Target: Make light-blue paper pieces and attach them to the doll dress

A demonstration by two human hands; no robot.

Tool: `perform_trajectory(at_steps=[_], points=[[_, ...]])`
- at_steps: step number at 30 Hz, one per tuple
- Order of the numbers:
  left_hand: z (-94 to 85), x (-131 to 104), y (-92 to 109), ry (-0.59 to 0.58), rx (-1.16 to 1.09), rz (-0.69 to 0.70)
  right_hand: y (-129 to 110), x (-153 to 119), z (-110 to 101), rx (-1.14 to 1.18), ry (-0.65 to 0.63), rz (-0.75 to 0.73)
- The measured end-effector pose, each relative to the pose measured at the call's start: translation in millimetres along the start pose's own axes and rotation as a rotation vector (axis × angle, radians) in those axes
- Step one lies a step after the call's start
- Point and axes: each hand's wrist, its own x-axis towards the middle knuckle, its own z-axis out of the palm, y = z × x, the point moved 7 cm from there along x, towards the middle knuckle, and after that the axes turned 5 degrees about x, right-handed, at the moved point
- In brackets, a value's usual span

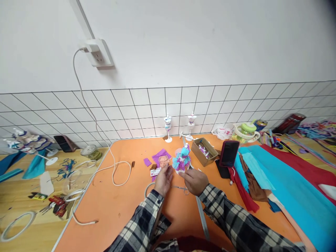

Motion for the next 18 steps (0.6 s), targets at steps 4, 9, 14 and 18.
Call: perform_trajectory(at_steps=[4,9,14,18], points=[[-48.9,-6,25,0.092,0.295,0.220,-24,-41,34,0.166,-0.153,-0.061],[-64.9,-14,35,0.037,0.863,0.372,-15,-67,72,0.260,-0.309,0.208],[-49.0,-17,25,0.009,1.273,0.431,-11,-81,81,0.278,-0.353,0.245],[-42.2,-19,30,0.004,1.423,0.466,-11,-96,85,0.310,-0.358,0.259]])
